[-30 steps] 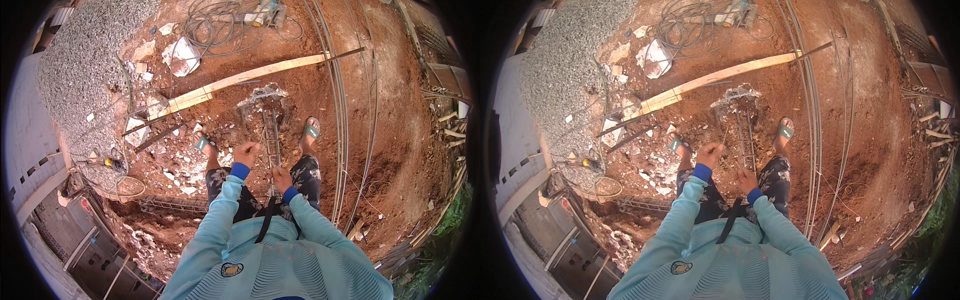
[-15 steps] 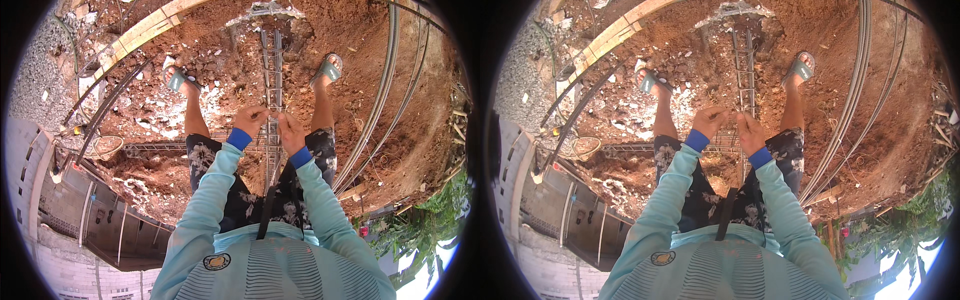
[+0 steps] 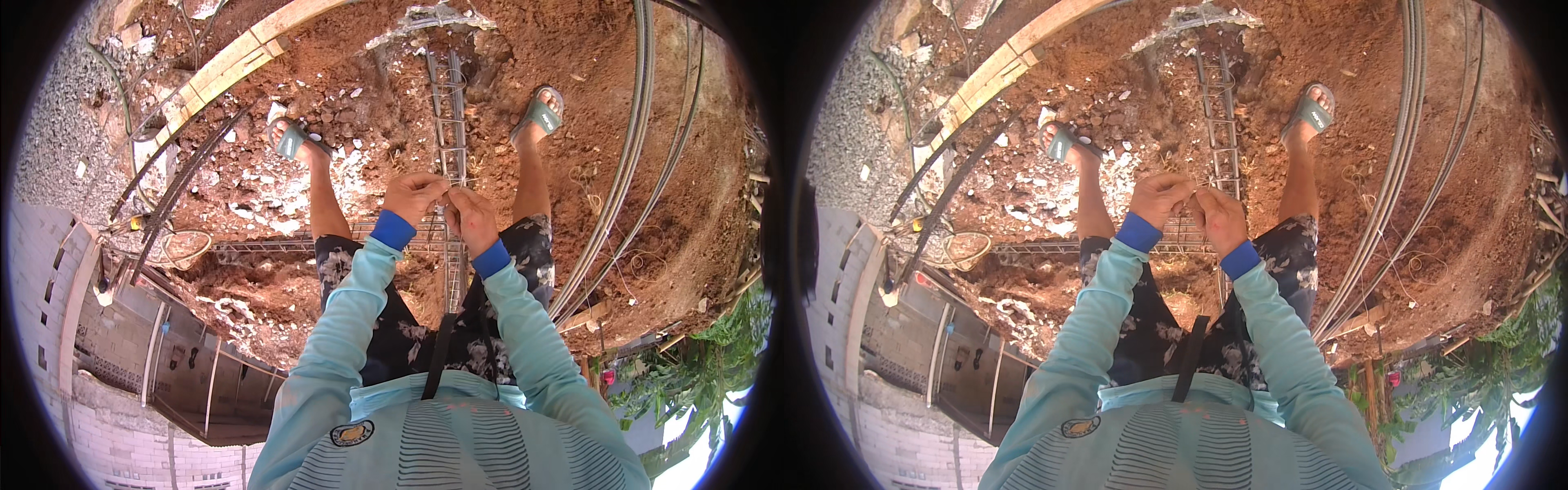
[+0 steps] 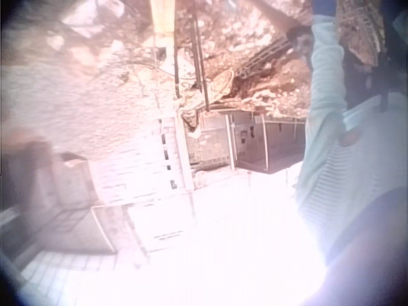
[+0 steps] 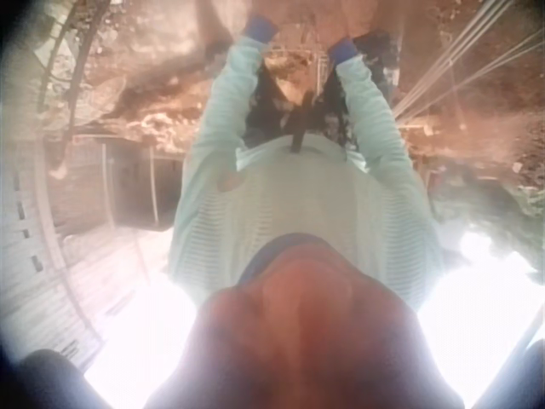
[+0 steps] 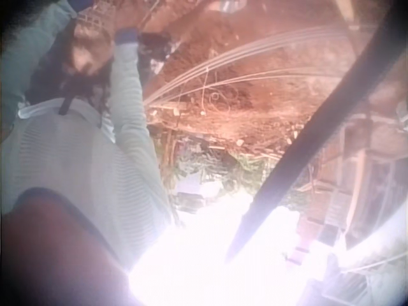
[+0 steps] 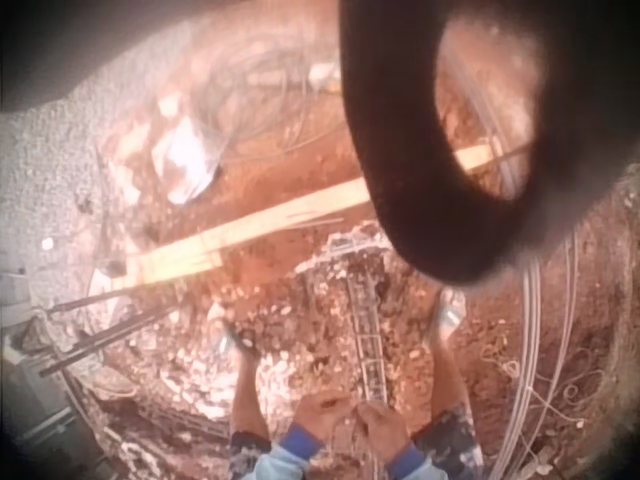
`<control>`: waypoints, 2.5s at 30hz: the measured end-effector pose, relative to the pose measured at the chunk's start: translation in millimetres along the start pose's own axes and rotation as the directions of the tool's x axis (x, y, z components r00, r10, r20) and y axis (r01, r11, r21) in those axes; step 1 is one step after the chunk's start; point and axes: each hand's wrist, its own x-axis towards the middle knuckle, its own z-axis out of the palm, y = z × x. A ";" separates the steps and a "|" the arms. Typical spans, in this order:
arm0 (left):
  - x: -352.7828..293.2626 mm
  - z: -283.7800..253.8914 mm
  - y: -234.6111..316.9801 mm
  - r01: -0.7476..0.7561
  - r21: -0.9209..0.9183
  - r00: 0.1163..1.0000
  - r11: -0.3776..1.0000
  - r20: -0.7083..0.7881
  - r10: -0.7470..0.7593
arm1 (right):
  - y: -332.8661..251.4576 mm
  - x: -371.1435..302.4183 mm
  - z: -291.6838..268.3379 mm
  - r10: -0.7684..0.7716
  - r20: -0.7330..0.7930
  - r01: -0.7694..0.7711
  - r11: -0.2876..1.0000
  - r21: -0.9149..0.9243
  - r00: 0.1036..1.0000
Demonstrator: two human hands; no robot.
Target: The person ties rebar rods together using wire and a hammer at a construction site. They repeatedly bend and twist wire around intersecting rebar to secure the grid, occasionally walking along the rebar layout to reach new sections.
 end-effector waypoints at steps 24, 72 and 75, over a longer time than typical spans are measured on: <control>-3.8 13.3 -4.5 -0.490 0.726 0.821 0.482 0.199 0.535 | -7.8 34.5 -44.3 -0.232 0.245 0.334 0.748 -0.574 0.941; 42.5 76.5 155.5 -0.215 -0.197 0.897 0.957 0.347 0.273 | -264.4 37.0 -62.7 -0.701 0.370 0.544 0.031 -0.838 0.610; 53.4 73.9 157.5 -0.279 -0.139 0.896 0.950 0.318 0.310 | -262.1 -8.7 -38.4 -0.721 0.657 0.557 -0.460 -0.691 0.220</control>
